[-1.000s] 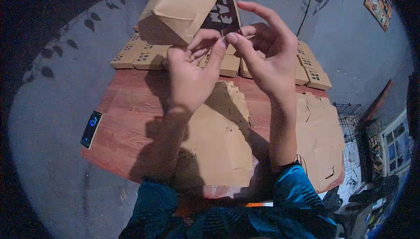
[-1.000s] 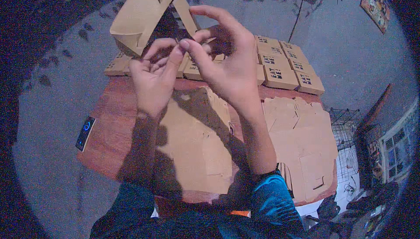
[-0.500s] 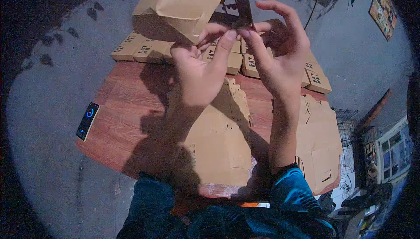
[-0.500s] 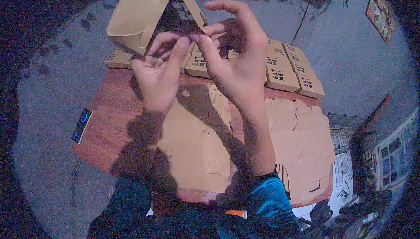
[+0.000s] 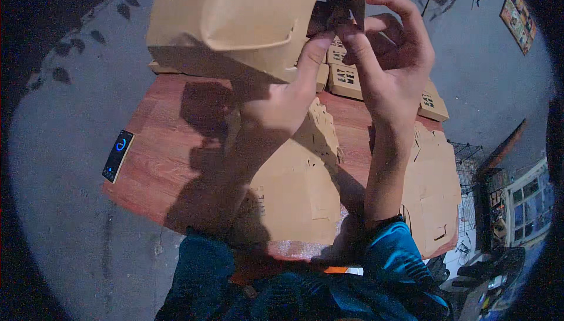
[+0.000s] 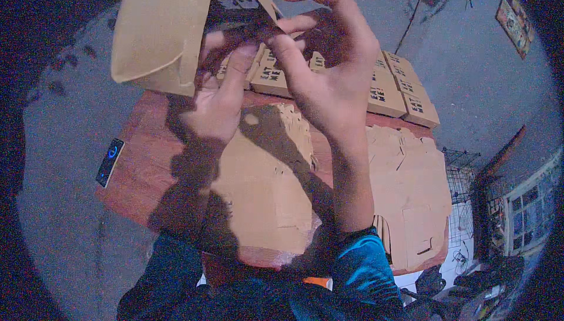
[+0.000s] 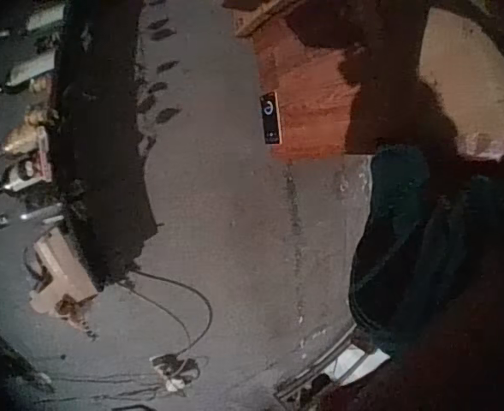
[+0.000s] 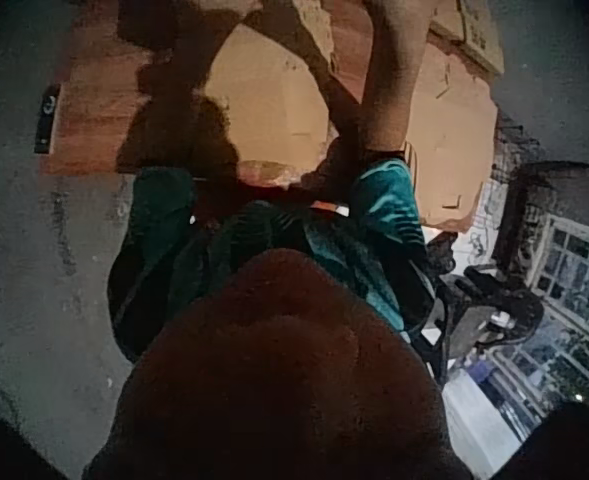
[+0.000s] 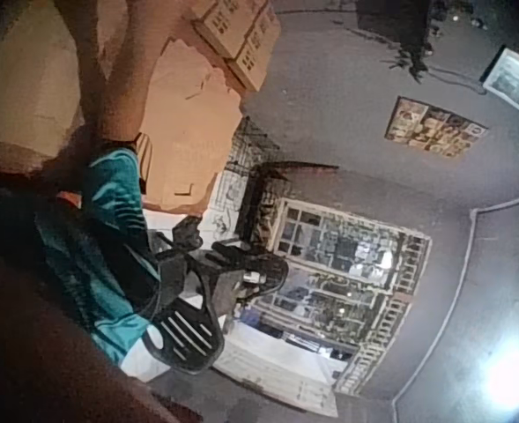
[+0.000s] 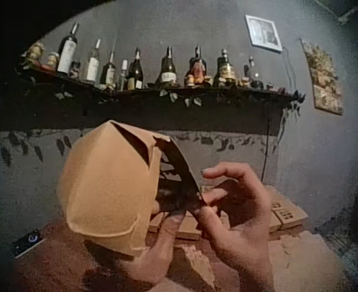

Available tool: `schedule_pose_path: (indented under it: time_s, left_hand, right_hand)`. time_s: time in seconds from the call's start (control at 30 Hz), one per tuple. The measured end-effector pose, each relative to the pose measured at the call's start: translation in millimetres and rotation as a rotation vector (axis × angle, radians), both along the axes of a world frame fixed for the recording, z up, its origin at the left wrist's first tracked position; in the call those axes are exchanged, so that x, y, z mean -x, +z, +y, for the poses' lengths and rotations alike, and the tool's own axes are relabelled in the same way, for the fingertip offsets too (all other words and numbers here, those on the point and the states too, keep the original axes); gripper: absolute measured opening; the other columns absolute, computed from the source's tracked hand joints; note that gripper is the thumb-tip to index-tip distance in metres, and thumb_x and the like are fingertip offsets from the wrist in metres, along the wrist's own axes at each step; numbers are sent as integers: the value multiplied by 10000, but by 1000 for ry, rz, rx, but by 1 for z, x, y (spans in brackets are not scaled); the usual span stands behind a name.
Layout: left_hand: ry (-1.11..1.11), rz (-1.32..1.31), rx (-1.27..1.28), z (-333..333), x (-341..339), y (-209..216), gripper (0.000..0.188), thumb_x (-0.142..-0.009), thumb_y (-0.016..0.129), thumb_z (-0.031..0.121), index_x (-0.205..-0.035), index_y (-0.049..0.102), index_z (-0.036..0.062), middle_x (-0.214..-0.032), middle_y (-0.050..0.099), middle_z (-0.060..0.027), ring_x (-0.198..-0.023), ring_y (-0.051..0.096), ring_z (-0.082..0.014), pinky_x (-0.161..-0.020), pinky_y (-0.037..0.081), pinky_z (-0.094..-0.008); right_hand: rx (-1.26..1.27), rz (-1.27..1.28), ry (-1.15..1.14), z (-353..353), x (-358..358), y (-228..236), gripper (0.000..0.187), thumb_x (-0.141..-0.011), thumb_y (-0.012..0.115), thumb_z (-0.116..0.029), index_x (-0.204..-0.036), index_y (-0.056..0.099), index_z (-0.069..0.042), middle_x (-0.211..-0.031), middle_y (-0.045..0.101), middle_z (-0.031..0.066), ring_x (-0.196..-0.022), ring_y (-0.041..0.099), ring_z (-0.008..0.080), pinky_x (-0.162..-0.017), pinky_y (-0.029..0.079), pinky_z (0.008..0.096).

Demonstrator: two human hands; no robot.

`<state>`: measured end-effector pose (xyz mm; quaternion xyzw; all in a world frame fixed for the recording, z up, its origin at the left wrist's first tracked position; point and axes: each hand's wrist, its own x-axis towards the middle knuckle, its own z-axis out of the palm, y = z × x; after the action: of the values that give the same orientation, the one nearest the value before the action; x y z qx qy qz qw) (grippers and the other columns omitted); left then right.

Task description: Assembling flat cardboard lunch boxes into their 3D shape and stacking them.

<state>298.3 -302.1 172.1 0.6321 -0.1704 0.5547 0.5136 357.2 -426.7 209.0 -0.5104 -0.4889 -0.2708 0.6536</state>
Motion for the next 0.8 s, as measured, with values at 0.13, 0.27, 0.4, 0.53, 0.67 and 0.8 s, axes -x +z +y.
schedule_pose_path:
  time_s: [0.13, 0.27, 0.4, 0.53, 0.67, 0.8]
  left_hand:
    - [149, 191, 42, 7, 1, 0, 231, -917, 726, 140, -1103, 673, 12, -1055, 703, -87, -985, 654, -171, -878, 516, -293]
    - [349, 38, -163, 2, 2, -1, 234, -930, 718, 191, -1071, 671, 10, -1021, 704, -67, -968, 655, -160, -862, 515, -282]
    - [418, 121, -260, -1, 3, -1, 221, -933, 714, 214, -1035, 680, 20, -962, 702, -48, -951, 653, -147, -851, 513, -275]
    - [191, 149, -78, 4, -1, 3, 188, -922, 728, 173, -1029, 675, 28, -923, 688, -50, -938, 654, -146, -833, 526, -289]
    - [51, 269, -18, 9, 1, 8, 244, -939, 711, 191, -1100, 621, 31, -986, 690, -61, -934, 664, -143, -836, 531, -266]
    - [57, 358, 13, 8, 5, 10, 221, -943, 706, 189, -1079, 631, 32, -978, 682, -56, -942, 660, -129, -811, 534, -252]
  right_hand:
    - [17, 39, -1, -3, 4, 0, 365, -818, 708, 46, -1156, 598, -35, -843, 697, 28, -715, 609, 29, -595, 464, 173]
    - [38, 75, 0, -5, 2, -1, 339, -826, 716, 38, -1139, 599, -22, -836, 694, 31, -713, 615, 37, -615, 496, 182]
    - [0, 113, 65, 1, -9, -3, 263, -834, 741, 10, -1068, 622, -5, -821, 694, 33, -724, 629, 42, -643, 521, 192]
    - [-10, 85, 66, 6, -18, -7, 135, -833, 772, -30, -930, 688, 14, -979, 715, 94, -790, 673, 85, -694, 555, 223]
    - [4, 120, 55, 5, -19, -9, 108, -849, 756, -48, -919, 725, 28, -1180, 680, 154, -842, 691, 126, -723, 565, 245]
    - [51, 62, -26, 5, -19, -9, 112, -861, 734, -44, -943, 723, 31, -1204, 670, 158, -873, 689, 133, -736, 560, 241]
